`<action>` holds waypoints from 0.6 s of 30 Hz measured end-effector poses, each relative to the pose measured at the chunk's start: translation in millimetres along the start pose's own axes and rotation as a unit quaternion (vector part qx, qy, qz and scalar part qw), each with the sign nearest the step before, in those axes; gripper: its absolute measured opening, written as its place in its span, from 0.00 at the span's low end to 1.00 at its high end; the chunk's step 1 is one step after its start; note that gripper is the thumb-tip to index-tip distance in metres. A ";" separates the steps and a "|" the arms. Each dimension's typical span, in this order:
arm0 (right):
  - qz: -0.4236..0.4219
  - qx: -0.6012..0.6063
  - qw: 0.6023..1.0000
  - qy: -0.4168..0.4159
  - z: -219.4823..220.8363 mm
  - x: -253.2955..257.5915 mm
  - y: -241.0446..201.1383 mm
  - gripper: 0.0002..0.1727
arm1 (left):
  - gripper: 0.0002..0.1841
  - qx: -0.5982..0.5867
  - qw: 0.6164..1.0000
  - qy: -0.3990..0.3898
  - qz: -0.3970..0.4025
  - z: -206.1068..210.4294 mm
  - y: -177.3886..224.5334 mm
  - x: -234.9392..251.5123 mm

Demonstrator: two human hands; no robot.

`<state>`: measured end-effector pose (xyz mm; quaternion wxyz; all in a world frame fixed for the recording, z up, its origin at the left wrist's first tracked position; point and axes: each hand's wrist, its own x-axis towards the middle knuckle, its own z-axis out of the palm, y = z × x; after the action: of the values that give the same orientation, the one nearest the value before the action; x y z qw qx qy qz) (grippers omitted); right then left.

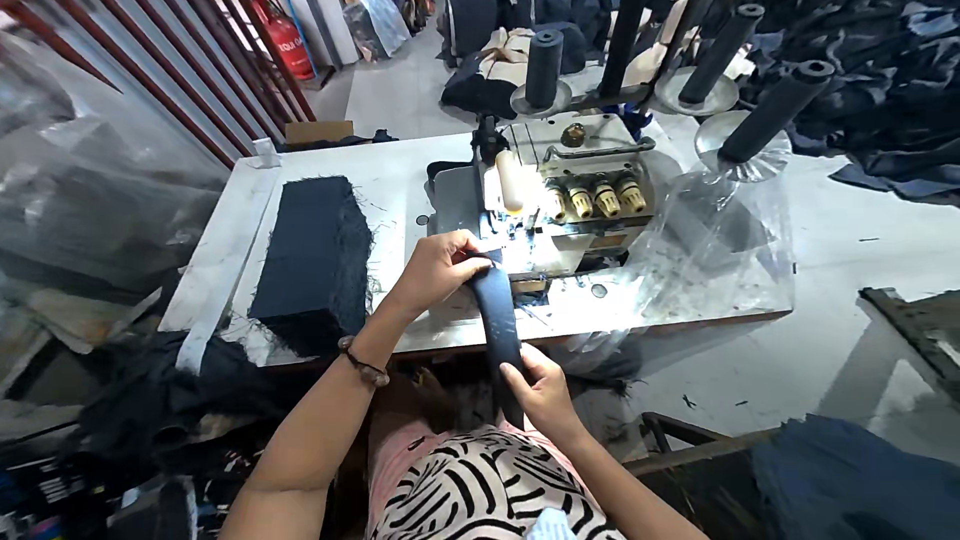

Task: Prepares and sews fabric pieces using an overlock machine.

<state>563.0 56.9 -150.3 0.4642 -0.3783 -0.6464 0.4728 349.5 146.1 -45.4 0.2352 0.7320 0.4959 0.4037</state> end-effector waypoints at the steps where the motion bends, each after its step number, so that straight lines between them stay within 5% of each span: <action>1: -0.002 0.001 1.000 0.004 -0.3 -1.1 -0.5 0.10 | 0.05 0.006 1.000 0.001 0.001 2.8 -2.1 2.2; 13: 0.056 0.022 0.998 0.001 -4.3 -6.8 1.7 0.13 | 0.11 0.147 0.980 0.065 0.119 38.0 -17.3 -5.7; 18: 0.067 0.043 0.997 -0.004 -4.3 -10.7 2.8 0.15 | 0.07 0.184 0.977 0.067 0.083 35.9 -6.4 -6.6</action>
<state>570.3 48.8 -155.1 0.4447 -0.3991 -0.6005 0.5314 374.5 144.6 -72.7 0.0286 0.7725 0.5142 0.3715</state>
